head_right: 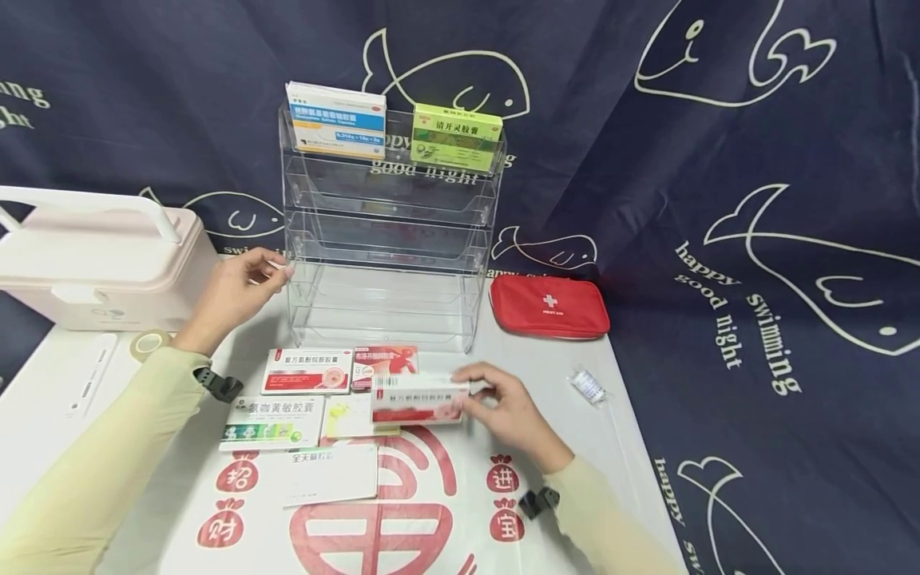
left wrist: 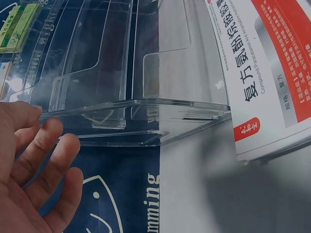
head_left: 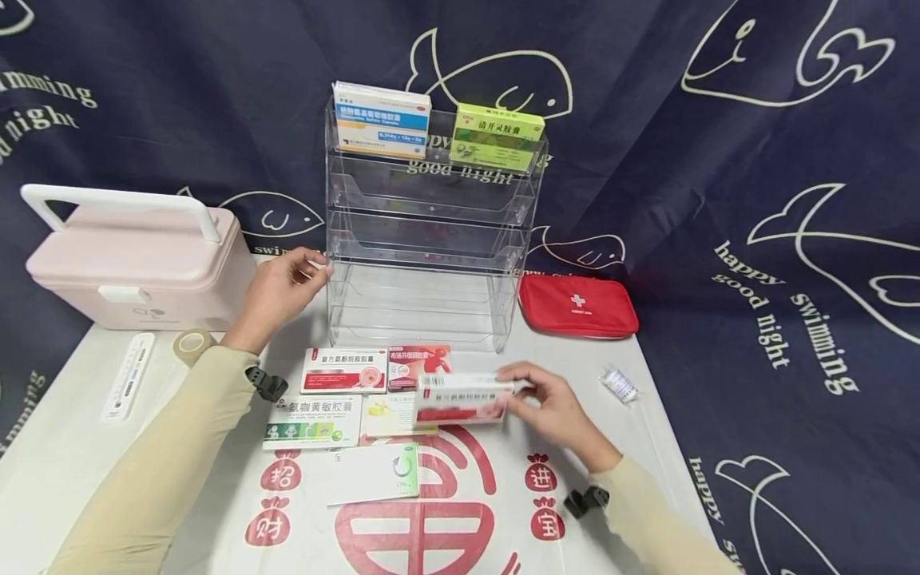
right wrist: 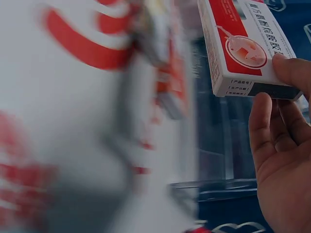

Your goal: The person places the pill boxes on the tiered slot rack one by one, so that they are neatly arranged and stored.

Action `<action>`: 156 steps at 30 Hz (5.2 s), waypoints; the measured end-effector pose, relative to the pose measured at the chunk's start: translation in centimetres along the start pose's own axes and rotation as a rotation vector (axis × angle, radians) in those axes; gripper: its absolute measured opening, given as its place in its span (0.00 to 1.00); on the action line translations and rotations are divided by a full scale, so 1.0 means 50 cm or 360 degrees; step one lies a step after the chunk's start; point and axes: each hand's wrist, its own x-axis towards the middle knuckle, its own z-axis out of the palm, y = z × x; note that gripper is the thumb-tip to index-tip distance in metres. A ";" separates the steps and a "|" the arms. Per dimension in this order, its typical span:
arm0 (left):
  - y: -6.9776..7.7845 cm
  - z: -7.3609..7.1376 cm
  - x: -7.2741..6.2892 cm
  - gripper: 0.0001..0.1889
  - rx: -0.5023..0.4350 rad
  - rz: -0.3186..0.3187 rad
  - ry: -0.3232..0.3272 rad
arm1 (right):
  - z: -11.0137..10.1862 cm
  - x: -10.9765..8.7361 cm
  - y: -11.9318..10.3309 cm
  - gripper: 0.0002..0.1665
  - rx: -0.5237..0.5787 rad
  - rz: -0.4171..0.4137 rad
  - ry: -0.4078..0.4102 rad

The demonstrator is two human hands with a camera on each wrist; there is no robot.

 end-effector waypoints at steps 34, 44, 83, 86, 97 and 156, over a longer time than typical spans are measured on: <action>-0.009 -0.002 -0.003 0.11 0.0000 0.0005 -0.0009 | -0.007 0.614 -0.228 0.14 -0.0208 -0.0341 0.0174; -0.011 -0.001 0.000 0.12 -0.0020 0.0014 -0.0005 | 0.005 0.637 -0.155 0.13 -0.0387 -0.0246 0.0057; -0.009 -0.002 -0.002 0.12 0.0005 0.0000 -0.0031 | 0.009 0.616 -0.129 0.12 -0.0776 -0.0387 0.0043; -0.010 -0.001 -0.002 0.12 0.0004 0.0012 -0.0025 | 0.013 0.610 -0.137 0.12 -0.0839 -0.0416 0.0112; -0.010 0.001 -0.003 0.12 -0.0008 0.0003 -0.0024 | 0.017 0.483 -0.136 0.14 -0.0414 -0.0277 0.0143; -0.009 0.003 -0.013 0.12 -0.0072 -0.0068 -0.0060 | 0.179 0.026 0.062 0.24 -0.0945 0.0175 -0.0362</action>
